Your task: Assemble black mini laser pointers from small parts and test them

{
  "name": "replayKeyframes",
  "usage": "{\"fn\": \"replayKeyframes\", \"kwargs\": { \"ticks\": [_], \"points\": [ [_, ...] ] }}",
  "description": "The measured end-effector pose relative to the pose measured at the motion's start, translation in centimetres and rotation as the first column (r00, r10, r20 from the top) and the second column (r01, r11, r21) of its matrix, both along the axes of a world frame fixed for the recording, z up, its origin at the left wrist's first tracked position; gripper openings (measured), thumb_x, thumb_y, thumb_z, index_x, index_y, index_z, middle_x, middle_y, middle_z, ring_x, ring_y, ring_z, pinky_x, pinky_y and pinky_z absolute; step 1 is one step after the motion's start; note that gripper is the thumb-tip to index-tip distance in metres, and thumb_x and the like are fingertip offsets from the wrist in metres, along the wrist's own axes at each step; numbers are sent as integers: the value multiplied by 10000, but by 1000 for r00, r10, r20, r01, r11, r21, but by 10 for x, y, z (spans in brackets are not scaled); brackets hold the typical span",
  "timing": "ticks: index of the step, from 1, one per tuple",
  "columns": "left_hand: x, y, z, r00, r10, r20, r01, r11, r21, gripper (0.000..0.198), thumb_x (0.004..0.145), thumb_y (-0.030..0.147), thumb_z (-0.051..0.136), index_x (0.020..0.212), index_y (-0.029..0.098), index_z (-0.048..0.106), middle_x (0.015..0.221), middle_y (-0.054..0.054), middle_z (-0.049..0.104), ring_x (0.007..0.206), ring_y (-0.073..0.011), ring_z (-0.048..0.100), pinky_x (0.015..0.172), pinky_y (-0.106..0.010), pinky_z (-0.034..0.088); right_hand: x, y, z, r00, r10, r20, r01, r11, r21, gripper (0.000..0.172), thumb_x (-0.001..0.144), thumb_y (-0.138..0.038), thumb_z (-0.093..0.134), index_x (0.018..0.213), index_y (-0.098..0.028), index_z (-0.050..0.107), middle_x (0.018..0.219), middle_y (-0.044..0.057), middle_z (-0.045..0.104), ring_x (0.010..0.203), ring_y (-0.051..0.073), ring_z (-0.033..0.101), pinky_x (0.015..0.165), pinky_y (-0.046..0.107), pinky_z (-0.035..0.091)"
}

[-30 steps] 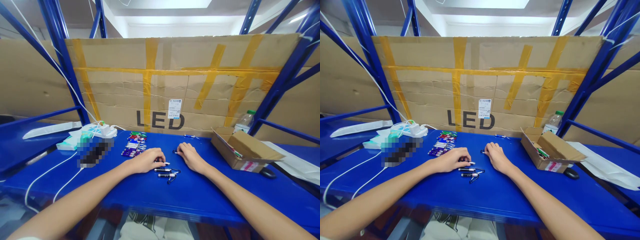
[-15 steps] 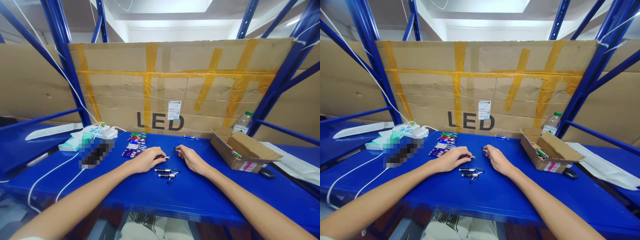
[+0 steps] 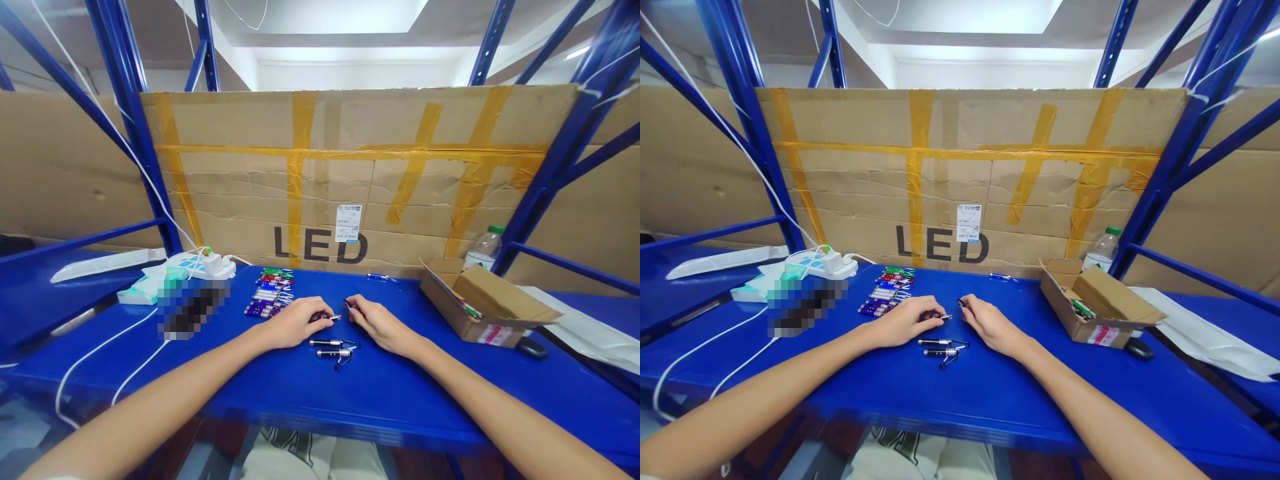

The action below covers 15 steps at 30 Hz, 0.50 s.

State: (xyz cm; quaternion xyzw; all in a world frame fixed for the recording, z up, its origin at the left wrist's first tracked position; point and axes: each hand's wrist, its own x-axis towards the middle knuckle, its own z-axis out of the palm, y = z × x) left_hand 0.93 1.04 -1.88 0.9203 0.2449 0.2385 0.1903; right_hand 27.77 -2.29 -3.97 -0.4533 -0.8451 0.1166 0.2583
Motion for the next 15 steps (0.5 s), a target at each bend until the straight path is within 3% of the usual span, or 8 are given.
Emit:
{"fn": "replayKeyframes", "kwargs": {
  "ticks": [8,15],
  "points": [
    [-1,2,-2,1000,-16,10,16,1000,-2,195,1066,347,627,1147,205,734,1006,-38,713,881,-187,660,825,-295,480,-2,-7,10,999,44,25,-45,999,19,212,1128,-359,391,1107,-229,557,1002,78,737,815,213,679,744,328,491],
    [-1,3,-1,1000,-11,6,11,1000,-8,216,1070,369,615,1151,207,733,990,-35,704,866,-183,654,822,-305,485,-5,-10,14,996,88,8,-88,996,26,240,1124,-357,421,1147,-223,619,1048,91,752,856,221,683,775,332,501]
  ]
}}
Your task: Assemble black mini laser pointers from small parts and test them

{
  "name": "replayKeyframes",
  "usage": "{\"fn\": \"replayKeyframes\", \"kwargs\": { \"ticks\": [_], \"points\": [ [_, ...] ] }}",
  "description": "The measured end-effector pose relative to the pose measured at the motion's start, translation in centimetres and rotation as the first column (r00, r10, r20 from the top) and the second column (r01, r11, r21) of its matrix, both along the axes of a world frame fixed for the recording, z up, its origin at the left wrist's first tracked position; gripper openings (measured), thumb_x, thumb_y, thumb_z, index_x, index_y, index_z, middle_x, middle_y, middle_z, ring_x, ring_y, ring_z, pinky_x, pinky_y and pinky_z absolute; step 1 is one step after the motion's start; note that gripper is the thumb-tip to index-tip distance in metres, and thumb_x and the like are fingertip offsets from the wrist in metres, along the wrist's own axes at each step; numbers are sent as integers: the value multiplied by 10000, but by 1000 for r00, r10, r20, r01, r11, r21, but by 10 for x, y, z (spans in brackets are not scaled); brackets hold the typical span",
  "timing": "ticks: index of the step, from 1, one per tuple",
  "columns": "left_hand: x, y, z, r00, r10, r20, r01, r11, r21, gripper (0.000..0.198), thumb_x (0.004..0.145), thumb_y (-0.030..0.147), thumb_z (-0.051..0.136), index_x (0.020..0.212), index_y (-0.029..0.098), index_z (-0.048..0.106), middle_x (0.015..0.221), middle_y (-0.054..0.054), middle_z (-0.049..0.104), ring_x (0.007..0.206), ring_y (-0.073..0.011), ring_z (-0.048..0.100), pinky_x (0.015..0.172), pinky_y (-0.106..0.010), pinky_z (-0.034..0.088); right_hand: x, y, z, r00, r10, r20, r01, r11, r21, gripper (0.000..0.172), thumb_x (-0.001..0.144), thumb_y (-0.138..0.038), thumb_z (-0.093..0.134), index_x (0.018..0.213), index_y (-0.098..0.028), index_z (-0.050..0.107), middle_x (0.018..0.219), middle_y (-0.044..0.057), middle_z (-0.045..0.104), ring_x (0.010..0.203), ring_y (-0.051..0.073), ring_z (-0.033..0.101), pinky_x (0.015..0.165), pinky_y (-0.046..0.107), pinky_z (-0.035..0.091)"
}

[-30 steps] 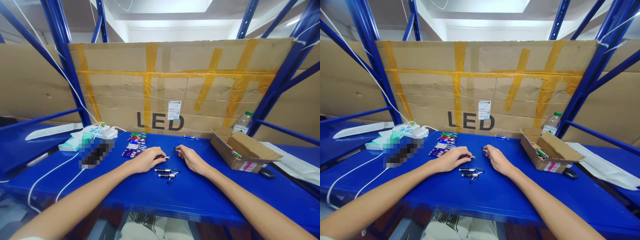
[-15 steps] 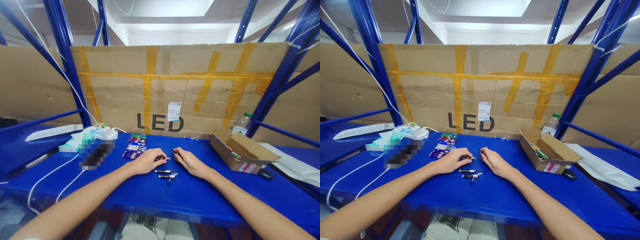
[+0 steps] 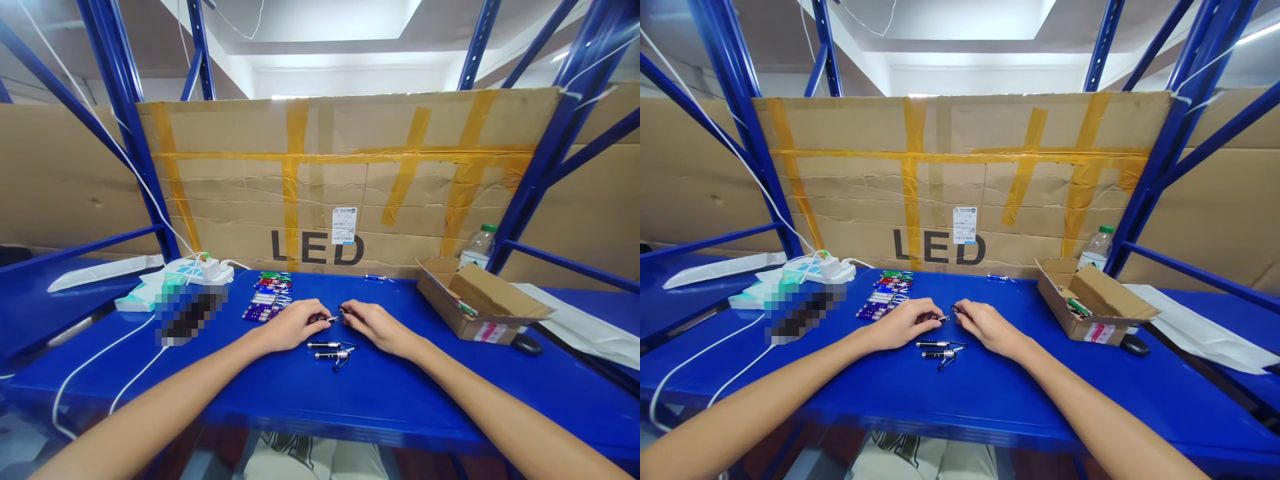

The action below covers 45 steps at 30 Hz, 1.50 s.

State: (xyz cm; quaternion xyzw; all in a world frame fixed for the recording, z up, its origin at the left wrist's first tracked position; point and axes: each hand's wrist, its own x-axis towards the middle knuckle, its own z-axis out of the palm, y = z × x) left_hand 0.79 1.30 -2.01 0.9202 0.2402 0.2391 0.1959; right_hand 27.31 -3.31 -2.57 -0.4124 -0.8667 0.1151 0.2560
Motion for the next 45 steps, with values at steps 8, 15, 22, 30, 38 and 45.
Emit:
{"fn": "replayKeyframes", "kwargs": {
  "ticks": [8,15,22,30,38,45],
  "points": [
    [-1,2,-2,1000,-18,-2,18,1000,-8,265,1077,419,600,1165,210,738,1024,-47,721,887,-189,664,822,-308,489,1,2,-4,1000,15,-24,-15,1000,8,279,1123,-369,445,1188,-222,673,1025,71,761,859,213,684,795,315,500],
    [0,3,-3,1000,-17,-5,17,1000,-6,267,1075,416,608,1169,205,742,1004,-44,717,866,-182,657,811,-303,483,-6,-1,3,1000,14,-28,-15,999,-29,279,1099,-366,481,1015,-225,706,879,30,737,739,191,625,690,286,429],
    [2,2,-4,1000,-22,9,22,1000,-22,289,1070,439,614,1174,205,747,1017,-49,724,846,-178,652,802,-300,491,-9,0,5,999,43,-14,-43,999,-9,357,1102,-382,473,832,-226,646,766,9,682,689,185,570,677,282,400],
    [3,4,-7,999,12,44,-12,1000,1,218,1056,369,643,1171,210,740,1036,-43,738,873,-181,660,813,-292,489,-11,2,3,995,45,-87,-51,997,-58,338,1078,-360,493,813,-217,644,773,11,688,715,194,596,704,282,415],
    [5,3,-5,993,93,78,-87,994,-71,239,1025,367,677,1160,182,746,1049,-59,778,832,-185,674,771,-293,500,-17,4,-3,957,-13,-291,-55,973,-224,294,1019,-346,521,865,-199,724,821,29,740,756,207,647,754,307,491],
    [8,2,-8,990,117,84,-104,984,-144,228,984,362,713,1127,196,773,974,-35,782,801,-179,666,737,-277,482,-19,8,-9,914,-77,-398,-39,960,-276,344,989,-437,568,931,-180,790,839,52,777,769,221,687,780,324,537]
  ]
}}
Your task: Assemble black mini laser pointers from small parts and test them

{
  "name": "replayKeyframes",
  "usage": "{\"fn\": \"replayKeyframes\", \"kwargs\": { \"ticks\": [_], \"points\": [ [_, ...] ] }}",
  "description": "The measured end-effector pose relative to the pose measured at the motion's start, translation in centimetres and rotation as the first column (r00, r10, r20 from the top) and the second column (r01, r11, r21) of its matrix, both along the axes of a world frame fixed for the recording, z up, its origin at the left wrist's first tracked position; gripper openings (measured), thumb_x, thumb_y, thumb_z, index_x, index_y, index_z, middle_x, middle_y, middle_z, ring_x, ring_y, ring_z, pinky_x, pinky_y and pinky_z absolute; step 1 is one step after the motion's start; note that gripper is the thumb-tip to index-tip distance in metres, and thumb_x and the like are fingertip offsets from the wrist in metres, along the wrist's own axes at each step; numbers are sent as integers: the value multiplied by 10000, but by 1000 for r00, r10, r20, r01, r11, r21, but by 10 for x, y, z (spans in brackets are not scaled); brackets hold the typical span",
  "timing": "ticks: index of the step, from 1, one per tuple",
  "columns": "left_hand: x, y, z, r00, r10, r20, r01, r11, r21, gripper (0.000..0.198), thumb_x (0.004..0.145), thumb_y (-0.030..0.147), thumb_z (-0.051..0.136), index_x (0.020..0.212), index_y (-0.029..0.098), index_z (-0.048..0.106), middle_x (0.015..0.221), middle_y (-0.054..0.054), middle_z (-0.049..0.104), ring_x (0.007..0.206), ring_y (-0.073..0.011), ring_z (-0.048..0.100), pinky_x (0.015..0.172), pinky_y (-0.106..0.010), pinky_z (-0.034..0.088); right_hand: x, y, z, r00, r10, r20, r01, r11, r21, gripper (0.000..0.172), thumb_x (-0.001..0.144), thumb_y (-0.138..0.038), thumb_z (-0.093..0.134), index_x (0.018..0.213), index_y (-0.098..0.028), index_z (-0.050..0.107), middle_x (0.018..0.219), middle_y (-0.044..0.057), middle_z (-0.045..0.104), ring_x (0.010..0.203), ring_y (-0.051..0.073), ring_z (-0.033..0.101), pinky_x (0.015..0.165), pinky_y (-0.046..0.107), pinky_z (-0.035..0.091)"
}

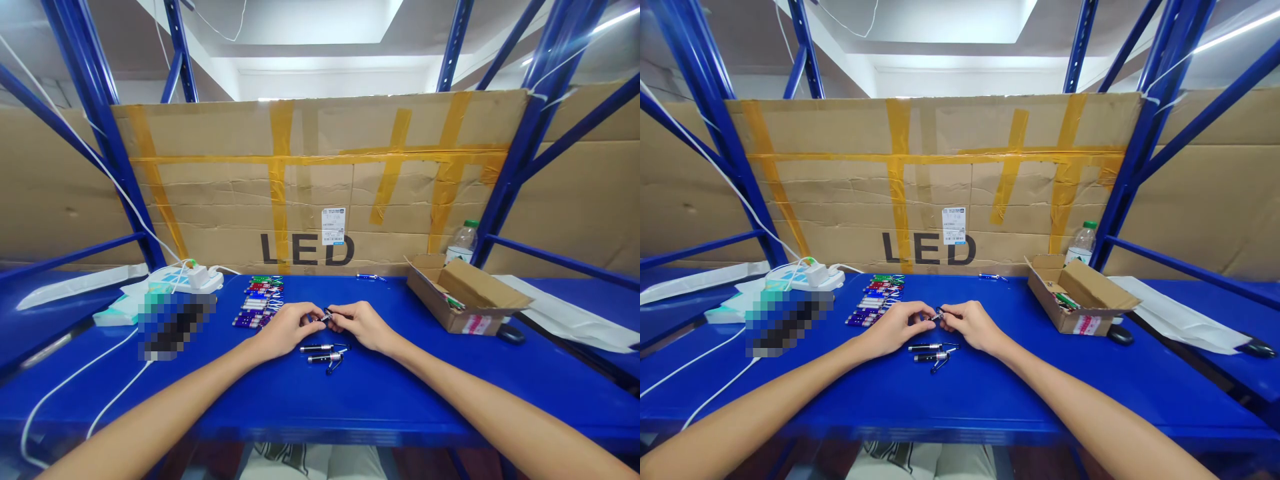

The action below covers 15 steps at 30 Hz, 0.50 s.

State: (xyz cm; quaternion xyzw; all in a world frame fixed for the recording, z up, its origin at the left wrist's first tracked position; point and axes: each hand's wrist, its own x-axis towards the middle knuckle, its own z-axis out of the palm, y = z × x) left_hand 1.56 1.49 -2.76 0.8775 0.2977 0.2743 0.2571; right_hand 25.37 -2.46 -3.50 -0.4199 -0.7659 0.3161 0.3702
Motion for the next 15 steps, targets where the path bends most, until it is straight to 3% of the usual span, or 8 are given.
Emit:
{"fn": "replayKeyframes", "kwargs": {
  "ticks": [9,15],
  "points": [
    [1,-3,4,999,14,42,-12,999,-41,218,987,361,697,1105,192,766,891,-11,759,762,-166,632,716,-265,457,-1,-1,-1,995,-8,-104,5,999,-33,379,969,-493,602,989,-173,805,875,62,787,770,220,688,800,338,550],
    [0,-6,8,999,14,35,-15,999,30,217,994,372,688,1102,197,758,980,-29,780,784,-171,647,729,-270,473,1,-6,3,1000,-19,9,18,998,66,320,1013,-415,559,950,-196,783,814,30,747,745,199,652,746,307,499]
  ]
}}
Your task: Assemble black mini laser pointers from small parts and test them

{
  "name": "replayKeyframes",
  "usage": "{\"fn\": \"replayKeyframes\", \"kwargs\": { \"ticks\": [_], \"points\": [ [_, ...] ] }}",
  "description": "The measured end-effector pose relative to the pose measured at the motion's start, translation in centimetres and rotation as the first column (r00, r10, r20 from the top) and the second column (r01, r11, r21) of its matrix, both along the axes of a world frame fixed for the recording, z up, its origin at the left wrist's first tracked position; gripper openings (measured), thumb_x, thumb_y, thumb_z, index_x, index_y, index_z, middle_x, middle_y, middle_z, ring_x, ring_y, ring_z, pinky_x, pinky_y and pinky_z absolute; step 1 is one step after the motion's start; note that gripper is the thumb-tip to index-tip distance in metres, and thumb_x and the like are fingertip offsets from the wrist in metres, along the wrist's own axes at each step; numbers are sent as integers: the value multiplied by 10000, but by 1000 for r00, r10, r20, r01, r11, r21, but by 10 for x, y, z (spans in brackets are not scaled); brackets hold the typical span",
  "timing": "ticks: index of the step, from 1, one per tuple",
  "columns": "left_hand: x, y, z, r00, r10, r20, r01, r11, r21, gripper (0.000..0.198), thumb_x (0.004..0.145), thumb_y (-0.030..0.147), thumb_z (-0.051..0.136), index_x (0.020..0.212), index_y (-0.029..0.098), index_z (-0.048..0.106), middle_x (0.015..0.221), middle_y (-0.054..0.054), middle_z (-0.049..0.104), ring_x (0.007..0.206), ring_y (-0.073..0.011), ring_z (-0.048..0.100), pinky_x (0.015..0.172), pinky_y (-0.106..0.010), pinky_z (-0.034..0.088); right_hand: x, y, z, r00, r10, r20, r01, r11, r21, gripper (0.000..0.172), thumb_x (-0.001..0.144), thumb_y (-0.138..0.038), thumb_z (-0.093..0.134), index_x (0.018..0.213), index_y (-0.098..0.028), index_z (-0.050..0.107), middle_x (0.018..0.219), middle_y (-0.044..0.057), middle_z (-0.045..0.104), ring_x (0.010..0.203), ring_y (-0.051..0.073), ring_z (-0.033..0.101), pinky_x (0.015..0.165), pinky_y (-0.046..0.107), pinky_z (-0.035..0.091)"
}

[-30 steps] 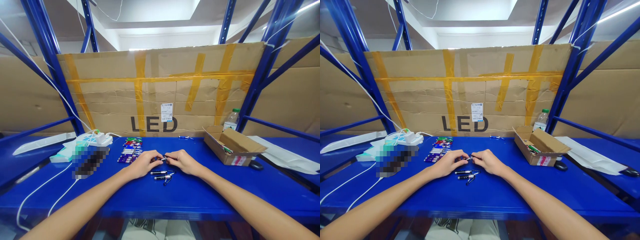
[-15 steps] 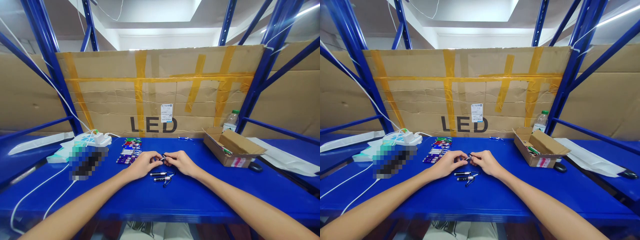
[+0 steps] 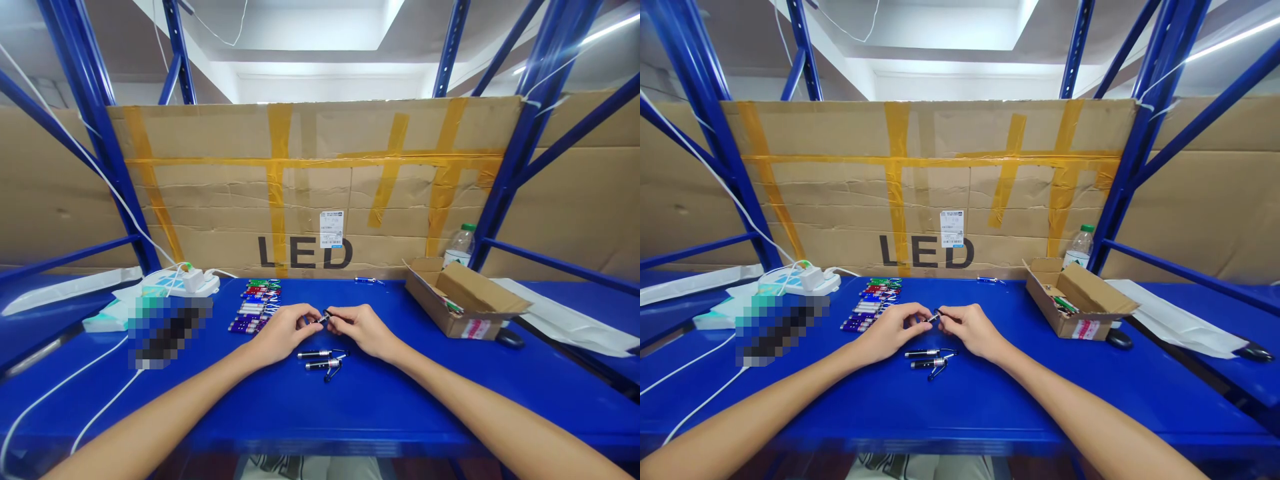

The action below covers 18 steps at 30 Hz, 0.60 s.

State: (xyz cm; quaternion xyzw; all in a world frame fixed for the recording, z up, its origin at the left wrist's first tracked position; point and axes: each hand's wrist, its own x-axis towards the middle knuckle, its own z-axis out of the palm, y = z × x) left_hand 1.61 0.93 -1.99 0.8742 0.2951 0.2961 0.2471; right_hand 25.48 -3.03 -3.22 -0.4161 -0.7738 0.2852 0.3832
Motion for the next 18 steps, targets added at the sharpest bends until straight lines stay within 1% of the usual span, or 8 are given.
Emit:
{"fn": "replayKeyframes", "kwargs": {
  "ticks": [3,8,12,18],
  "points": [
    [0,-1,1,1000,6,-3,-6,999,34,218,997,373,679,1098,196,756,988,-38,782,790,-178,652,732,-274,483,0,-1,0,999,-4,33,4,1000,14,302,1025,-369,537,915,-202,763,803,20,732,741,188,638,739,296,486],
    [2,-2,0,1000,15,8,-15,1000,18,192,996,362,671,1070,206,755,967,-26,780,774,-172,652,720,-268,490,-2,3,-3,995,9,-95,-18,996,-91,267,977,-363,575,859,-194,745,803,25,732,750,187,650,749,292,519],
    [2,-2,-1,999,41,10,-42,998,47,196,997,373,668,1071,208,742,974,-25,776,773,-173,656,733,-277,490,-4,1,-1,995,-15,-101,5,995,-95,259,951,-343,571,859,-186,754,790,25,733,736,182,648,743,294,518],
    [2,0,0,997,76,16,-77,997,16,217,991,392,666,1071,202,731,935,-22,767,765,-175,659,727,-280,492,-6,-4,4,992,-11,-125,-7,990,-139,277,944,-389,604,859,-179,764,794,38,751,715,184,663,727,302,536]
  ]
}}
